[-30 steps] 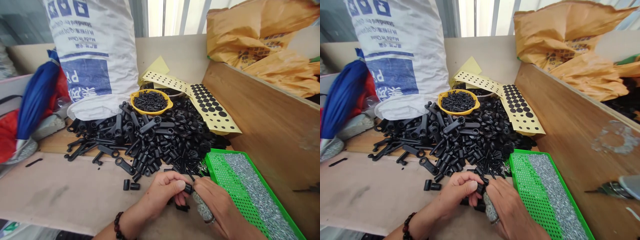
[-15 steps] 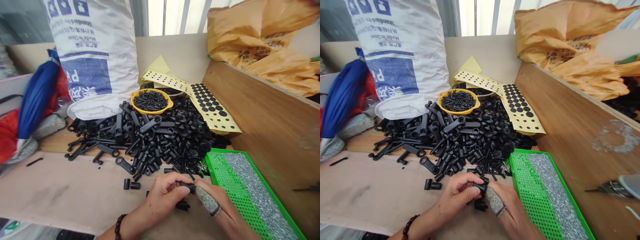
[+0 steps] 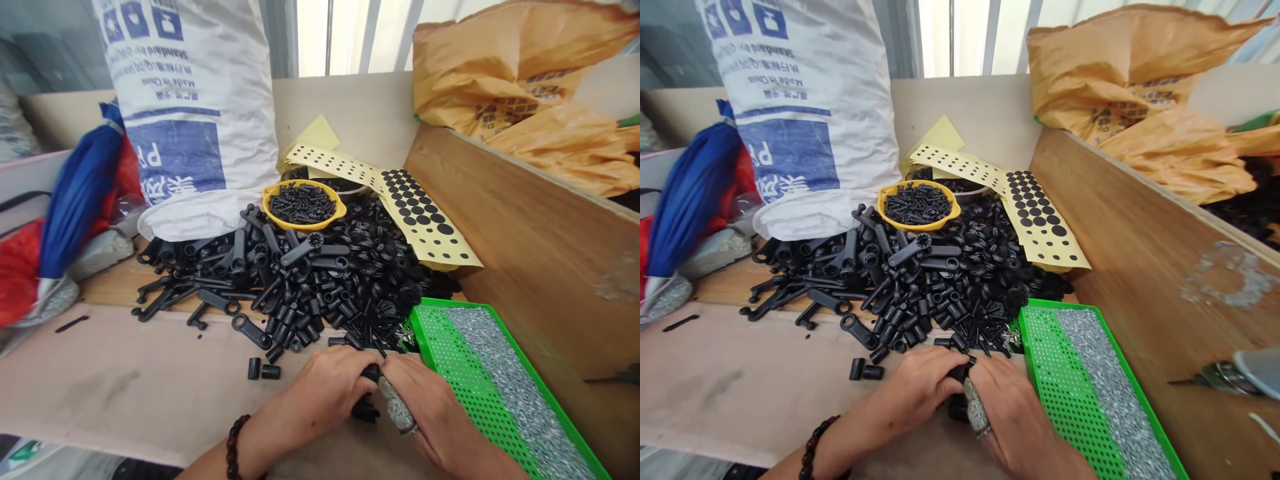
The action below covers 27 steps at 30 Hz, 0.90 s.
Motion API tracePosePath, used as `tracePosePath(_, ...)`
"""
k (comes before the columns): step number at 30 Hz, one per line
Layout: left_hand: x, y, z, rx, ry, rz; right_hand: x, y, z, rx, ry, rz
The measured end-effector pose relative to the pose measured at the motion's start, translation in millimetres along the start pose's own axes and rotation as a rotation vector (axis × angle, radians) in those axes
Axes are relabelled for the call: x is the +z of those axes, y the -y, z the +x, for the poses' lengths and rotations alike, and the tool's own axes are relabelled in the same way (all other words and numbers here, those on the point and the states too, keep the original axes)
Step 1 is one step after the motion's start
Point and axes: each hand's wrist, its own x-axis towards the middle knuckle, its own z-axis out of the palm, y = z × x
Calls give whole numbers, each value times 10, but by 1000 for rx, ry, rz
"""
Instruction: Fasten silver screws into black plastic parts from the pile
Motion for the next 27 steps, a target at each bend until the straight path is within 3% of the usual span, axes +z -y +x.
tracePosePath(3,45,20,-2,48,-35,44,12,-20,-7,-48,-23,-103)
tracePosePath(14,111,9,-67,140,-181,83,51,117,58,253,12,122)
tracePosePath(19,129,50,-89,199,-250,182,108,138,73,264,22,96)
tracePosePath(27,133,107,-108,105,-232,56,160,64,63,264,159,-78)
